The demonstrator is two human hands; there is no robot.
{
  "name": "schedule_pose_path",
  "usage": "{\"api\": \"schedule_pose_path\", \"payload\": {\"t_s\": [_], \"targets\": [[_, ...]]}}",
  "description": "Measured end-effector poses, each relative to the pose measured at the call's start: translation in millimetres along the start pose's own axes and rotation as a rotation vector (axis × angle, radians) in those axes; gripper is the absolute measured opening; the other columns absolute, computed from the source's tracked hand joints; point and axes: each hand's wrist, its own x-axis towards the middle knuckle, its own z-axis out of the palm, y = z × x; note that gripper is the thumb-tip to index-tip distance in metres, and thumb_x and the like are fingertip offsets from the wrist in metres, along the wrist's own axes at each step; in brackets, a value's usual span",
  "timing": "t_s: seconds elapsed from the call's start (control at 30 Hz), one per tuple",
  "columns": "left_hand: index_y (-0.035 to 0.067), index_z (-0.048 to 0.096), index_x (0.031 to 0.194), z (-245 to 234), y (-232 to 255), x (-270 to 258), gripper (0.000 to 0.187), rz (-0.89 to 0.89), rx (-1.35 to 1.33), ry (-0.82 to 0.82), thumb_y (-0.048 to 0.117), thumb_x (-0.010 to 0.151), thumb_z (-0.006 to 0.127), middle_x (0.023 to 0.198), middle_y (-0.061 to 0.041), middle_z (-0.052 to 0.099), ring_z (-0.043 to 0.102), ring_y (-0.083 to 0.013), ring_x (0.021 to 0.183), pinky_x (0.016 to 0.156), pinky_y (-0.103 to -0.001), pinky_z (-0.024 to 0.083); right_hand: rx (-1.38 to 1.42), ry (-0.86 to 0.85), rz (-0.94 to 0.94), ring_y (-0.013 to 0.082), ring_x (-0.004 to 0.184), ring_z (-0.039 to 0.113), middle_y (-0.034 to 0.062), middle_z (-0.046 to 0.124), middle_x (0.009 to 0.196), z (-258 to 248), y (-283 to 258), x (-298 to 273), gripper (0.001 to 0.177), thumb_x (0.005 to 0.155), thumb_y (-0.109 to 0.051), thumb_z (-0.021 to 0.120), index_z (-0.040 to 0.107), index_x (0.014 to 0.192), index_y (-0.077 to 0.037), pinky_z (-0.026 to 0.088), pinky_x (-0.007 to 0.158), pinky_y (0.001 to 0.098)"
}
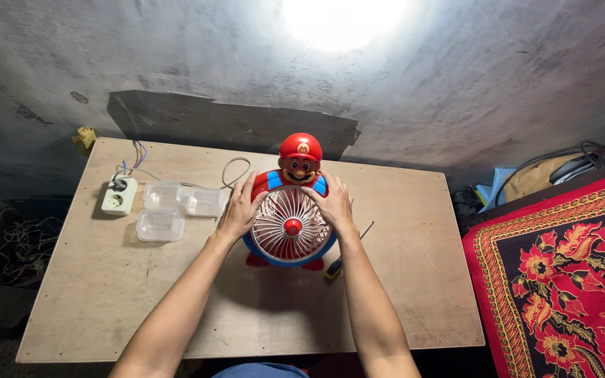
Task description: The person disassembles a Mario-themed toy fan on a wooden table. They remove the front grille, unscrew the central cap, detach the fan blade, and then remove the rear grille using a screwdriver.
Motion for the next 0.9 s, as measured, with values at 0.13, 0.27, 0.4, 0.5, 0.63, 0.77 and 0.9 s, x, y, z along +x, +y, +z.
{"api": "schedule_pose_path", "payload": {"t_s": [0.13, 0.27, 0.4, 0.5, 0.63, 0.77, 0.9], "targets": [[0.009, 0.038, 0.155, 16.5, -13.7, -13.1, 0.061, -0.142, 0.033, -0.077, 0.037, 0.103, 0.056, 0.112, -0.031, 0.057, 0.061, -0.0486, 0.103, 0.09, -0.052, 0.051, 0.098, -0.109, 0.054, 0.0337, 0.111, 0.071, 0.019, 0.073, 0.119, 6.8, 8.2, -2.4, 0.068, 0.079, -0.054, 0.079, 0.069, 0.128, -0.007, 0.054, 0.095, 0.0452], [0.009, 0.039, 0.154, 34.4, -36.5, -34.5, 0.061, -0.244, 0.024, -0.14, 0.038, 0.102, 0.056, 0.115, -0.035, 0.058, 0.06, -0.0517, 0.106, 0.091, -0.052, 0.052, 0.109, -0.221, 0.172, 0.0318, 0.109, 0.073, 0.0194, 0.075, 0.117, 30.9, 29.8, -8.3, 0.073, 0.076, -0.055, 0.081, 0.069, 0.128, -0.006, 0.056, 0.094, 0.0428], [0.01, 0.041, 0.152, 47.8, -51.2, -48.0, 0.059, -0.273, 0.026, -0.124, 0.04, 0.103, 0.054, 0.117, -0.037, 0.058, 0.06, -0.0532, 0.107, 0.091, -0.054, 0.052, 0.109, -0.269, 0.21, 0.0317, 0.111, 0.072, 0.0195, 0.074, 0.118, 51.3, 49.6, -11.3, 0.076, 0.075, -0.057, 0.081, 0.068, 0.13, -0.006, 0.055, 0.095, 0.0434], [0.012, 0.041, 0.153, 53.7, -59.5, -48.6, 0.06, -0.343, 0.033, -0.15, 0.044, 0.103, 0.053, 0.117, -0.036, 0.059, 0.061, -0.0526, 0.107, 0.091, -0.054, 0.052, 0.105, -0.277, 0.249, 0.0315, 0.107, 0.073, 0.0187, 0.075, 0.114, 62.0, 59.9, -9.9, 0.075, 0.073, -0.06, 0.08, 0.07, 0.126, -0.007, 0.056, 0.092, 0.0439], [0.013, 0.042, 0.153, 60.0, -67.4, -45.2, 0.061, -0.38, 0.072, -0.138, 0.047, 0.102, 0.052, 0.117, -0.035, 0.059, 0.062, -0.0516, 0.108, 0.092, -0.054, 0.052, 0.039, -0.26, 0.291, 0.0326, 0.102, 0.074, 0.018, 0.076, 0.107, 74.2, 63.7, -6.1, 0.074, 0.074, -0.064, 0.078, 0.071, 0.12, -0.007, 0.056, 0.087, 0.0468], [0.017, 0.042, 0.155, 62.6, -69.0, -46.0, 0.063, -0.437, 0.148, -0.147, 0.05, 0.101, 0.051, 0.12, -0.033, 0.059, 0.063, -0.0496, 0.108, 0.091, -0.054, 0.052, -0.018, -0.232, 0.235, 0.0364, 0.109, 0.07, 0.02, 0.073, 0.115, 82.9, 63.3, -10.8, 0.076, 0.078, -0.067, 0.073, 0.07, 0.125, -0.007, 0.055, 0.091, 0.0499], [0.02, 0.041, 0.156, 59.2, -64.7, -46.0, 0.065, -0.444, 0.189, -0.174, 0.052, 0.1, 0.048, 0.123, -0.027, 0.059, 0.064, -0.0461, 0.108, 0.091, -0.054, 0.053, -0.018, -0.236, 0.241, 0.0402, 0.124, 0.06, 0.0233, 0.064, 0.131, 85.5, 70.3, -16.2, 0.082, 0.082, -0.066, 0.07, 0.059, 0.138, -0.007, 0.048, 0.101, 0.0522]]}}
